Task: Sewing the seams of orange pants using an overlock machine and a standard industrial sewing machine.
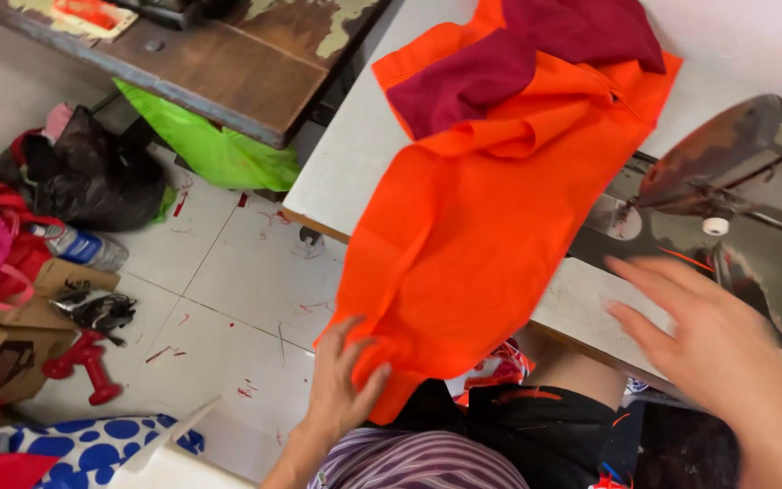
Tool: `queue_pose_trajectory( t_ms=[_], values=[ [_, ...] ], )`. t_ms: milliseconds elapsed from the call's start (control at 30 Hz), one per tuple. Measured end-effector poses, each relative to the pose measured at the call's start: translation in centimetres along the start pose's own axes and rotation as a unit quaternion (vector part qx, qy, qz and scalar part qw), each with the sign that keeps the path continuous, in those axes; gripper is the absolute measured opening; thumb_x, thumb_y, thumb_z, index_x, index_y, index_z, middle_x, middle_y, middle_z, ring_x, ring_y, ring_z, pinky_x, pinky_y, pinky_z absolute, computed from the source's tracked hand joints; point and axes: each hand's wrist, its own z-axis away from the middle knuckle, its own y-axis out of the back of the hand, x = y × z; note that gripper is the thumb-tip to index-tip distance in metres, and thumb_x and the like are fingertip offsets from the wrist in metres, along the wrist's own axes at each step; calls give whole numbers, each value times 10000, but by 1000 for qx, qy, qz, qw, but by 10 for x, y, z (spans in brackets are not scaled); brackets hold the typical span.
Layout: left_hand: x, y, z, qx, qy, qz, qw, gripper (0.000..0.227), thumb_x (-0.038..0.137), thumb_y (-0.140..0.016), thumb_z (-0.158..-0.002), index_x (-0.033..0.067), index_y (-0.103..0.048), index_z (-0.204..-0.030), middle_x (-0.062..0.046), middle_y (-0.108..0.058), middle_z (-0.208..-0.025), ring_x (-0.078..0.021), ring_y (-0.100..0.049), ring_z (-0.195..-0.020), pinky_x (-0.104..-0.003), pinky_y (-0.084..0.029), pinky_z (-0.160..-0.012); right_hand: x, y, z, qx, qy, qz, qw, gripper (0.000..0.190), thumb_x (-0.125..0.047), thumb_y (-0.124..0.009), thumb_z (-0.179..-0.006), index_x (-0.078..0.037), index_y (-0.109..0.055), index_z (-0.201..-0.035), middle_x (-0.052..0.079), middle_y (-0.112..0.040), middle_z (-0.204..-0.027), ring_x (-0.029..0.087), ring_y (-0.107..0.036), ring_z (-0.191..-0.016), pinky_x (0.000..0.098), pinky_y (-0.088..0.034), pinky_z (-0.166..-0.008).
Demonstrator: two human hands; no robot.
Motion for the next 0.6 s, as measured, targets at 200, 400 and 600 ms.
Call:
queue_pose_trajectory(
  t_ms=[200, 400, 600],
  values=[
    [-20, -69, -50, -56, 275, 228, 932, 663, 489, -702, -851, 138, -564, -1397, -53, -655, -1374, -195, -628, -1186, -371, -483, -1046, -132, -58, -137, -12, 363, -95, 927, 442, -257, -621, -962, -143, -637, -1388, 104, -580, -1430, 314, -545, -1297, 459, -445, -1028],
    [-22, -93, -47, -148, 209, 204, 945, 258, 307, -613, -997, 118, -533, -840, -51, -638, -779, -240, -603, -688, -408, -433, -648, -196, -102, -182, -104, 420, 98, 896, 879, -480, -923, -691, -123, -502, -1374, 123, -485, -1258, 339, -510, -1062, 467, -515, -818],
    [-108, -28, -7, 33, -22, 21, 999, 170, 237, -752, -907, 81, -688, -930, -72, -701, -861, -336, -626, -746, -443, -449, -702, -182, -100, -167, -205, 338, 152, 906, 310, -372, -689, -969, -86, -587, -1029, 216, -711, -897, 467, -693, -838, 562, -503, -683]
  ],
)
